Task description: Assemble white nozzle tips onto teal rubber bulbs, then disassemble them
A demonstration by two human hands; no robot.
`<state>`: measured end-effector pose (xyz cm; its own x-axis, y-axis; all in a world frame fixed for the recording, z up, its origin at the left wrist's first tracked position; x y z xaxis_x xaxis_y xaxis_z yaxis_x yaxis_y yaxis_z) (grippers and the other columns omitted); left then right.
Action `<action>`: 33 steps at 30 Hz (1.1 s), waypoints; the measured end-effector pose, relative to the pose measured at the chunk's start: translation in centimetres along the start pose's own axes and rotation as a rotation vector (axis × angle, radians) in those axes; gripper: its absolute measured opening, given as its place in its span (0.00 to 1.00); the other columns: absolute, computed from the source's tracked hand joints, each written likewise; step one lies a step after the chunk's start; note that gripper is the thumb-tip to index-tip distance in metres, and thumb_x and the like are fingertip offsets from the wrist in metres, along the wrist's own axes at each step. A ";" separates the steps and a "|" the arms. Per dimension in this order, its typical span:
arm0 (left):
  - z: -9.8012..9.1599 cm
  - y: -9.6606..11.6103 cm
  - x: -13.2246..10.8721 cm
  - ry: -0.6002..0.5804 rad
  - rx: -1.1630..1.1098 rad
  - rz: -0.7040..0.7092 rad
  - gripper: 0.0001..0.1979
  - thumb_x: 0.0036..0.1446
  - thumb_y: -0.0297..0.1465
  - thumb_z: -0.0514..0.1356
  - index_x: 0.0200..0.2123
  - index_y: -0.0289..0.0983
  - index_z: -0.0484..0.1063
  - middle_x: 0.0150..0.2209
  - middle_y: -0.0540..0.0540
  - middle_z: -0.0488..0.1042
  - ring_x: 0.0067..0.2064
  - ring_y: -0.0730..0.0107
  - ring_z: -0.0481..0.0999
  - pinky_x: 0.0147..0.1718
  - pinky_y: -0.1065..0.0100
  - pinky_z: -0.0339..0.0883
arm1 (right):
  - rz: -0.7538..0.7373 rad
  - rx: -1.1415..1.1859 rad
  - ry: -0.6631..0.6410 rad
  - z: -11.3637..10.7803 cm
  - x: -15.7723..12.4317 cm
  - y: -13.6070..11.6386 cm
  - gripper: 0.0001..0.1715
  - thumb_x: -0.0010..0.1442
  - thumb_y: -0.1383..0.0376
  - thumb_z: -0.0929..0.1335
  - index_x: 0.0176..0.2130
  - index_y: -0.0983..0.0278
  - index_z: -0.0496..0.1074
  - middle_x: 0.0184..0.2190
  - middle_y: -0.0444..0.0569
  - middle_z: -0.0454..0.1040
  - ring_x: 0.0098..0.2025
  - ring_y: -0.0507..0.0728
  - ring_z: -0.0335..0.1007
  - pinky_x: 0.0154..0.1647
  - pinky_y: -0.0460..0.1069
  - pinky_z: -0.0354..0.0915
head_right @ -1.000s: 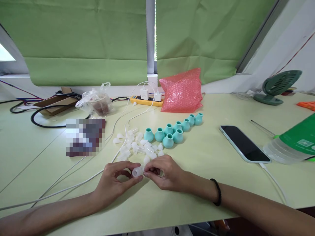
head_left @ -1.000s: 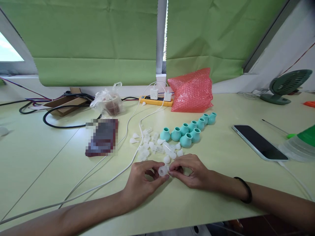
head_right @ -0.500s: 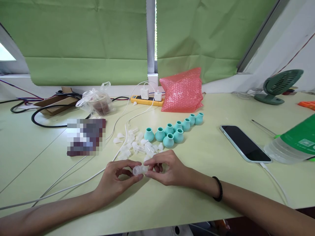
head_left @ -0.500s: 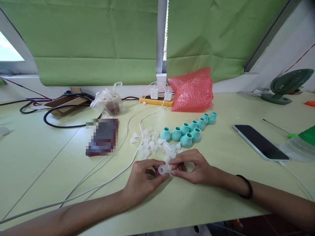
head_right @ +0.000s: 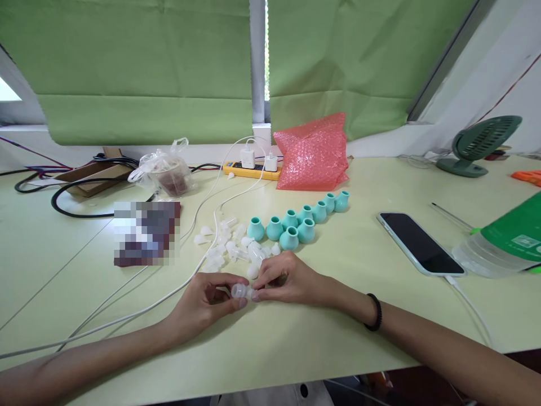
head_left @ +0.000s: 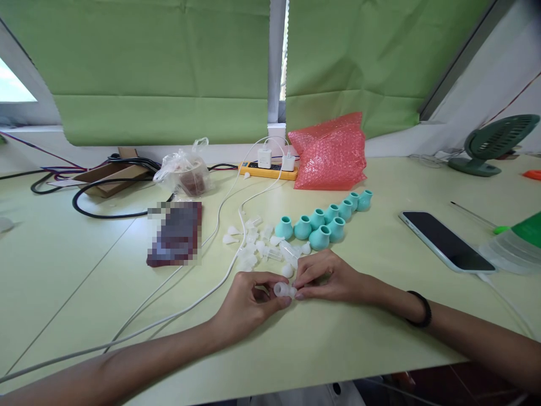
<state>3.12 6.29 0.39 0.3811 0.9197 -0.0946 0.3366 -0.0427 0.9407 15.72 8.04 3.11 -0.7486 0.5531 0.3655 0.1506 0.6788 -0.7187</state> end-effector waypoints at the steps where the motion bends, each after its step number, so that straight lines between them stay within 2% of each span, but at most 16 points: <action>1: 0.0 0.0 0.0 -0.010 0.002 0.000 0.14 0.43 0.34 0.61 0.34 0.34 0.73 0.27 0.47 0.72 0.26 0.74 0.67 0.24 0.73 0.61 | 0.006 0.009 -0.013 0.1 0.0 0.1 0.09 0.50 0.66 0.68 0.32 0.69 0.74 0.26 0.49 0.72 0.26 0.48 0.67 0.25 0.43 0.62; 6: 0.3 0.3 0.1 -0.057 0.011 -0.001 0.12 0.44 0.34 0.60 0.33 0.33 0.73 0.26 0.48 0.71 0.26 0.75 0.65 0.24 0.74 0.60 | -0.028 -0.032 -0.081 0.2 -0.1 -0.2 0.08 0.53 0.66 0.66 0.32 0.68 0.73 0.27 0.49 0.73 0.29 0.48 0.67 0.29 0.43 0.63; 15: 0.1 0.1 0.1 -0.018 0.020 -0.009 0.13 0.43 0.34 0.61 0.33 0.34 0.73 0.23 0.50 0.67 0.24 0.77 0.61 0.22 0.75 0.57 | -0.228 -0.423 -0.049 0.6 -0.3 -2.4 0.10 0.58 0.69 0.61 0.31 0.70 0.69 0.26 0.51 0.71 0.31 0.52 0.64 0.31 0.46 0.62; 21: 0.2 0.0 0.3 -0.037 -0.006 -0.003 0.13 0.44 0.35 0.60 0.33 0.34 0.73 0.23 0.50 0.67 0.24 0.77 0.61 0.21 0.76 0.56 | -0.169 -0.360 -0.006 0.4 -0.3 -1.9 0.08 0.57 0.68 0.61 0.30 0.69 0.68 0.25 0.49 0.70 0.30 0.50 0.64 0.29 0.44 0.61; 26: 0.1 -0.2 0.2 -0.026 -0.050 -0.021 0.14 0.43 0.35 0.61 0.34 0.33 0.72 0.23 0.49 0.68 0.23 0.77 0.63 0.22 0.75 0.59 | -0.177 -0.316 0.138 -0.7 -0.3 -2.7 0.05 0.53 0.68 0.65 0.30 0.68 0.69 0.23 0.48 0.69 0.27 0.49 0.64 0.27 0.44 0.60; 33: 0.1 -0.3 0.3 -0.002 -0.061 -0.037 0.15 0.42 0.36 0.61 0.33 0.32 0.72 0.22 0.49 0.67 0.22 0.77 0.63 0.20 0.75 0.59 | -0.227 -0.306 0.102 -0.2 -0.4 -2.7 0.05 0.52 0.71 0.64 0.30 0.67 0.70 0.23 0.47 0.70 0.26 0.48 0.64 0.25 0.42 0.59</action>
<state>3.24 6.56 0.07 0.3707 0.9196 -0.1304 0.2974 0.0155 0.9546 15.76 6.09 5.07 -0.7190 0.4071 0.5633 0.1853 0.8935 -0.4091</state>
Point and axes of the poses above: each hand's wrist, its own x-axis towards the middle knuckle, its own z-axis out of the palm, y = z × x, the point moved 6 cm from there along x, towards the middle knuckle
